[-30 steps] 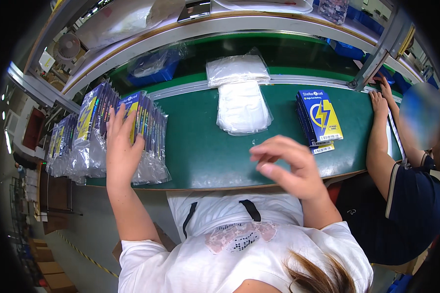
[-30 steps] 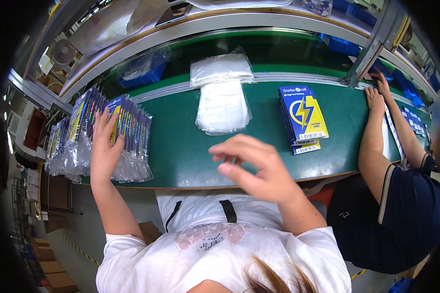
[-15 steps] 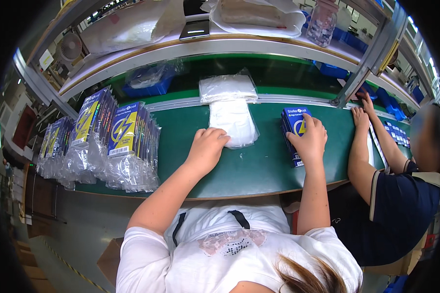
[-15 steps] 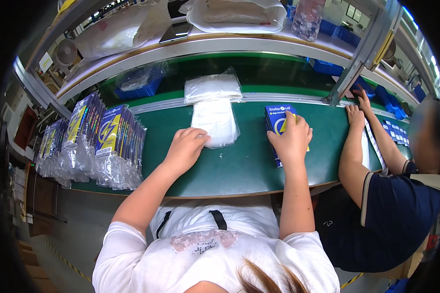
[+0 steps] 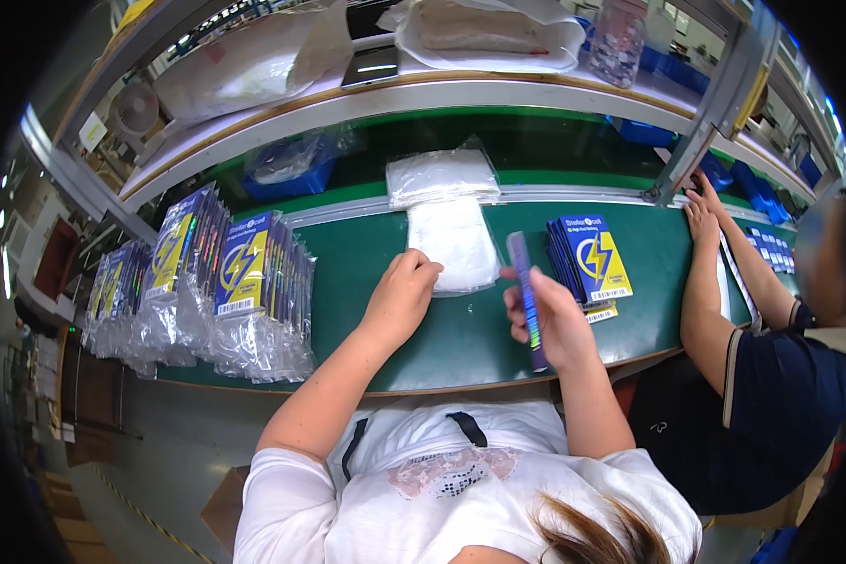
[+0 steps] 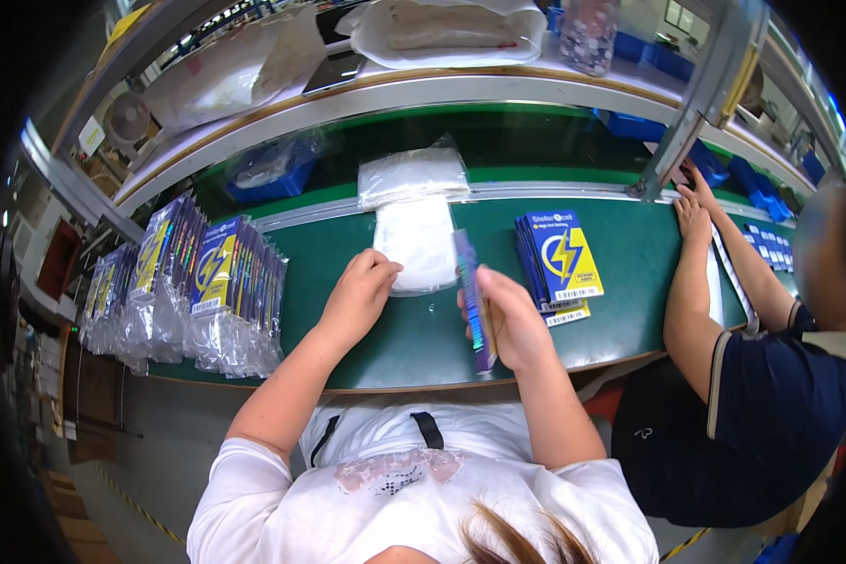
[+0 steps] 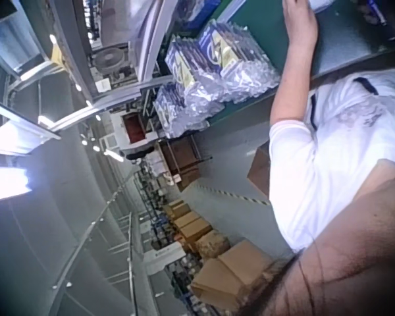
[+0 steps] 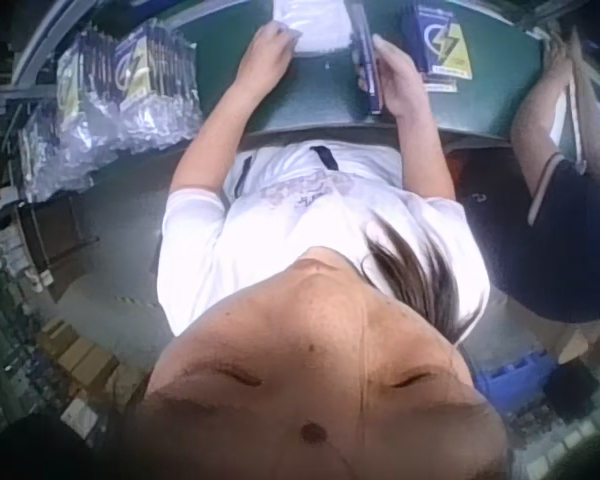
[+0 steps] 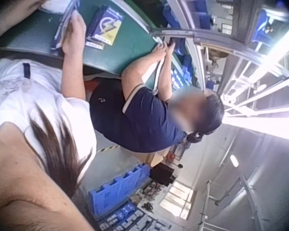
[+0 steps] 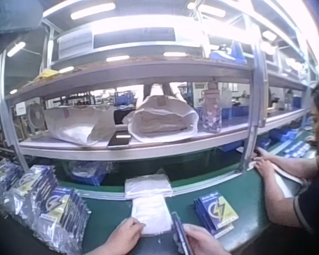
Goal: The person repeatedly picks up small blue and yellow boxes, places them into clear plastic bags, and stacks the packaged items on a green workbench. A coworker is visible across the table performing similar packaging tasks.
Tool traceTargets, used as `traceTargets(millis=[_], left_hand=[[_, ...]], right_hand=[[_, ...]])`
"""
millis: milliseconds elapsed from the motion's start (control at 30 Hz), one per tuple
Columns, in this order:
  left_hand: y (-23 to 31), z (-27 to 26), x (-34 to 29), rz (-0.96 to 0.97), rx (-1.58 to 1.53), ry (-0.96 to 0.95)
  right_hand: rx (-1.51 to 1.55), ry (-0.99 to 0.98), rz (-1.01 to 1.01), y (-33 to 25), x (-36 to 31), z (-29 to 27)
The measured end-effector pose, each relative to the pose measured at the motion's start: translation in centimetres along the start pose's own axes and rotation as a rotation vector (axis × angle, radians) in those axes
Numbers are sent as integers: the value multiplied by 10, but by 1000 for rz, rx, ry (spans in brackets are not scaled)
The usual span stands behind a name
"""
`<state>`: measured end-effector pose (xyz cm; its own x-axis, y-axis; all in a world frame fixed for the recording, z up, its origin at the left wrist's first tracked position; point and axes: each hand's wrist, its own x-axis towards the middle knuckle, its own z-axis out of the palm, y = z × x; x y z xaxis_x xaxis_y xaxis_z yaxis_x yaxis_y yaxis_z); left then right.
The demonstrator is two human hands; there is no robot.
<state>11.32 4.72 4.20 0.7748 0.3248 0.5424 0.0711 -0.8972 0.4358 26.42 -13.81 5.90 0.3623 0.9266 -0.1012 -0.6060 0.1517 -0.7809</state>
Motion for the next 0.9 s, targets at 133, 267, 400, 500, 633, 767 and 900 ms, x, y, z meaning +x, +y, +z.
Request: traceTargets(millis=[133, 267, 400, 500, 633, 767, 900], left_hand=[[4, -1, 5, -29, -15, 38], [5, -7, 10, -55, -62, 63], [-7, -13, 8, -157, -149, -18], [-6, -23, 11, -338, -247, -92], [-10, -21, 6, -406, -360, -30], [10, -26, 4, -268, -209, -117], [28, -29, -2, -313, -390, -134]], right_hand=[[42, -168, 83, 14, 4, 4], [160, -309, 268, 24, 25, 11], [127, -235, 202, 23, 37, 15], [30, -208, 211, 20, 37, 8], [-91, -92, 168, 24, 31, 1], [-142, 111, -37, 36, 31, 14], [-184, 319, -119, 47, 28, 21]])
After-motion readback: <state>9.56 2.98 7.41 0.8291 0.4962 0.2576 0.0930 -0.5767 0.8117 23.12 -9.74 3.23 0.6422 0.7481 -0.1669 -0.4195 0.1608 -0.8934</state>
